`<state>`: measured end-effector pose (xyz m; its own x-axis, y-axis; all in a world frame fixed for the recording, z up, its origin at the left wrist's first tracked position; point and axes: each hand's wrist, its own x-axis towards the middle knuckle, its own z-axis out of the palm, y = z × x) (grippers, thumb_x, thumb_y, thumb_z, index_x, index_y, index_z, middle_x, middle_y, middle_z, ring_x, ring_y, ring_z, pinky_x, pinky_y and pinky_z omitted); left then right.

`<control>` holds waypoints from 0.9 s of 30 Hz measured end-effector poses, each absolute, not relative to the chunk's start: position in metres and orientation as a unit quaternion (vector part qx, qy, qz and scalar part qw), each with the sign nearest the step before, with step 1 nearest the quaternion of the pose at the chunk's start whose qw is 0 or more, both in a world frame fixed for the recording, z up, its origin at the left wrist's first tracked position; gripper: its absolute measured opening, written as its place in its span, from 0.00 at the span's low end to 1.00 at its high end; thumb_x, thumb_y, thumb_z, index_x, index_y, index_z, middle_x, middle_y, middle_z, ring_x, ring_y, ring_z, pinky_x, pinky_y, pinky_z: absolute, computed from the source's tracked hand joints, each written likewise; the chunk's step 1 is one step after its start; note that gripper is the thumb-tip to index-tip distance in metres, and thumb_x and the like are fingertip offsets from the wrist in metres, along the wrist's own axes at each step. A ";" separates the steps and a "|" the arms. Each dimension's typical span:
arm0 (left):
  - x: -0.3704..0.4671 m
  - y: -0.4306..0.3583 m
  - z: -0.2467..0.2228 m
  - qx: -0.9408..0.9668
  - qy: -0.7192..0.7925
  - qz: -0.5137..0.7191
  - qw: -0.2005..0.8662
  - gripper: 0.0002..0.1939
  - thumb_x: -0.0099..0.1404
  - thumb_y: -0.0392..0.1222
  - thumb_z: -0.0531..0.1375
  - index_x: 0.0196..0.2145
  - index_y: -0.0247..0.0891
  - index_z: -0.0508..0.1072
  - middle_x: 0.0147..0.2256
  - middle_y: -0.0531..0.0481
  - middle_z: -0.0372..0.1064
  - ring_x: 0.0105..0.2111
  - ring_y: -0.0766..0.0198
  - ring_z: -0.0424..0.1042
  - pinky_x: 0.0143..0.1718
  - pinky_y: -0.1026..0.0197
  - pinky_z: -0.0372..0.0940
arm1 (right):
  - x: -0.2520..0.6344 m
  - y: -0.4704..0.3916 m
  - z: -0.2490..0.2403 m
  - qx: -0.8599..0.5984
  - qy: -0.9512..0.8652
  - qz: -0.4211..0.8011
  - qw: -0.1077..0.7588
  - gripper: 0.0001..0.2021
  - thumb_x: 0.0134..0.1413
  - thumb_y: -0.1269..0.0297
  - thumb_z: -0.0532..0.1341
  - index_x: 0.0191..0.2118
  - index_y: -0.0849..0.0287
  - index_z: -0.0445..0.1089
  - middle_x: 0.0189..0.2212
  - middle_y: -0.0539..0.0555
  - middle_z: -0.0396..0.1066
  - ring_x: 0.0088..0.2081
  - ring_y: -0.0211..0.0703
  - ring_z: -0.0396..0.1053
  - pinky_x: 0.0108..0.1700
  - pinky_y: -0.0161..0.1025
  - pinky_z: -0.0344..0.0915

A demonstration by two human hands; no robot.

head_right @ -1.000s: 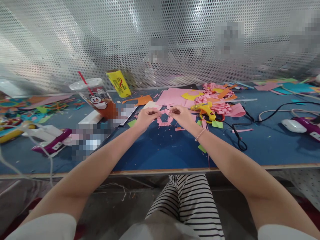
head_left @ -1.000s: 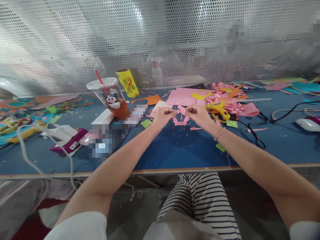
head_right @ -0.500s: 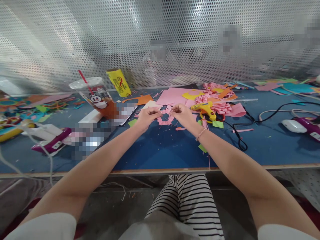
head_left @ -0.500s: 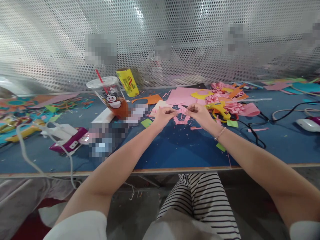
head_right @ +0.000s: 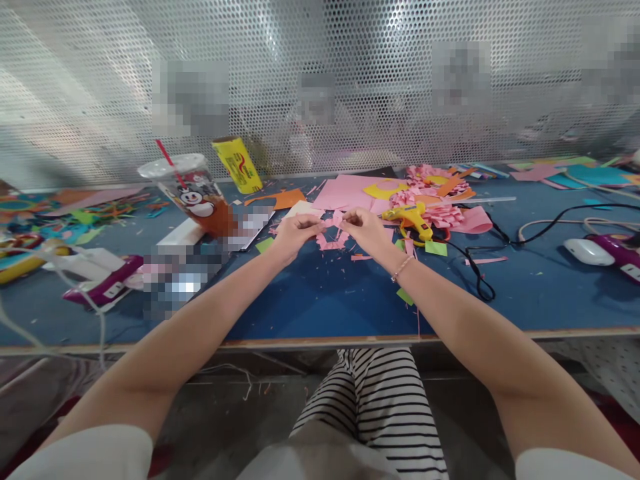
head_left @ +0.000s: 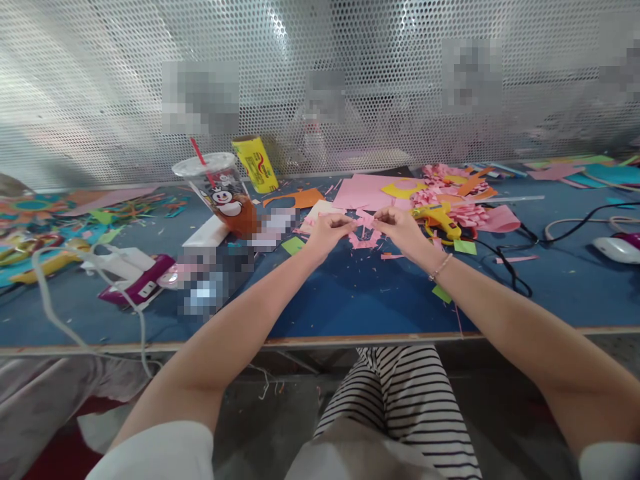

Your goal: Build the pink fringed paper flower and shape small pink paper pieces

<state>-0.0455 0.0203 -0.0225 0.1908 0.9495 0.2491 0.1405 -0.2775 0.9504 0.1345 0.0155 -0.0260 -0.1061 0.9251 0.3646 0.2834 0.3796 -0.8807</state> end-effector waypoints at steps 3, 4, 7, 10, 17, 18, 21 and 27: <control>-0.045 0.020 -0.023 0.636 0.421 0.479 0.434 0.10 0.48 0.44 0.63 0.28 0.35 0.73 0.25 0.49 0.70 0.25 0.69 0.67 0.29 0.63 0.62 | 0.134 0.014 -0.025 -0.453 -0.673 0.323 0.487 0.06 0.44 0.63 0.59 0.30 0.59 0.65 0.26 0.51 0.66 0.28 0.37 0.63 0.32 0.39 0.60; -0.045 0.020 -0.023 0.635 0.421 0.479 0.436 0.10 0.48 0.44 0.63 0.28 0.35 0.73 0.25 0.49 0.70 0.25 0.69 0.67 0.29 0.63 0.62 | 0.134 0.014 -0.025 -0.454 -0.673 0.324 0.486 0.06 0.44 0.63 0.59 0.29 0.59 0.65 0.26 0.51 0.66 0.28 0.37 0.62 0.32 0.39 0.60; -0.045 0.020 -0.023 0.636 0.422 0.477 0.436 0.10 0.49 0.44 0.63 0.28 0.34 0.73 0.25 0.50 0.70 0.24 0.70 0.66 0.28 0.64 0.61 | 0.134 0.014 -0.024 -0.452 -0.673 0.324 0.487 0.06 0.44 0.63 0.60 0.29 0.59 0.65 0.26 0.51 0.65 0.28 0.37 0.62 0.32 0.38 0.60; -0.045 0.019 -0.021 0.641 0.425 0.472 0.430 0.11 0.50 0.45 0.63 0.28 0.34 0.73 0.24 0.50 0.70 0.23 0.71 0.65 0.26 0.65 0.61 | 0.133 0.013 -0.023 -0.447 -0.664 0.330 0.500 0.07 0.44 0.64 0.60 0.31 0.59 0.64 0.26 0.50 0.65 0.29 0.37 0.63 0.33 0.38 0.60; -0.044 0.019 -0.022 0.650 0.412 0.484 0.416 0.11 0.51 0.46 0.63 0.28 0.35 0.73 0.25 0.50 0.69 0.22 0.72 0.64 0.25 0.65 0.59 | 0.133 0.015 -0.024 -0.432 -0.681 0.305 0.507 0.06 0.45 0.66 0.59 0.32 0.59 0.64 0.28 0.52 0.66 0.29 0.38 0.64 0.34 0.39 0.62; -0.044 0.019 -0.022 0.651 0.413 0.484 0.414 0.11 0.51 0.46 0.62 0.28 0.35 0.73 0.25 0.50 0.69 0.22 0.72 0.63 0.25 0.65 0.59 | 0.134 0.015 -0.024 -0.432 -0.684 0.299 0.506 0.06 0.46 0.66 0.59 0.32 0.59 0.64 0.28 0.52 0.66 0.29 0.38 0.64 0.34 0.40 0.62; -0.043 0.018 -0.023 0.655 0.413 0.488 0.403 0.10 0.52 0.45 0.62 0.28 0.34 0.72 0.25 0.50 0.70 0.22 0.72 0.64 0.25 0.65 0.59 | 0.134 0.017 -0.027 -0.432 -0.689 0.291 0.504 0.05 0.46 0.66 0.59 0.31 0.59 0.63 0.28 0.52 0.66 0.29 0.38 0.64 0.34 0.40 0.62; -0.041 0.016 -0.024 0.647 0.416 0.505 0.391 0.10 0.51 0.45 0.62 0.28 0.35 0.72 0.25 0.50 0.70 0.23 0.71 0.65 0.26 0.65 0.60 | 0.134 0.018 -0.028 -0.433 -0.692 0.274 0.508 0.04 0.46 0.66 0.58 0.30 0.58 0.63 0.27 0.51 0.65 0.28 0.37 0.63 0.33 0.39 0.61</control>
<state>-0.0410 0.0163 -0.0241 0.1445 0.9336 0.3278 0.1434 -0.3475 0.9266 0.1343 0.0178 -0.0280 -0.1079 0.8783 0.4659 0.3208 0.4743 -0.8198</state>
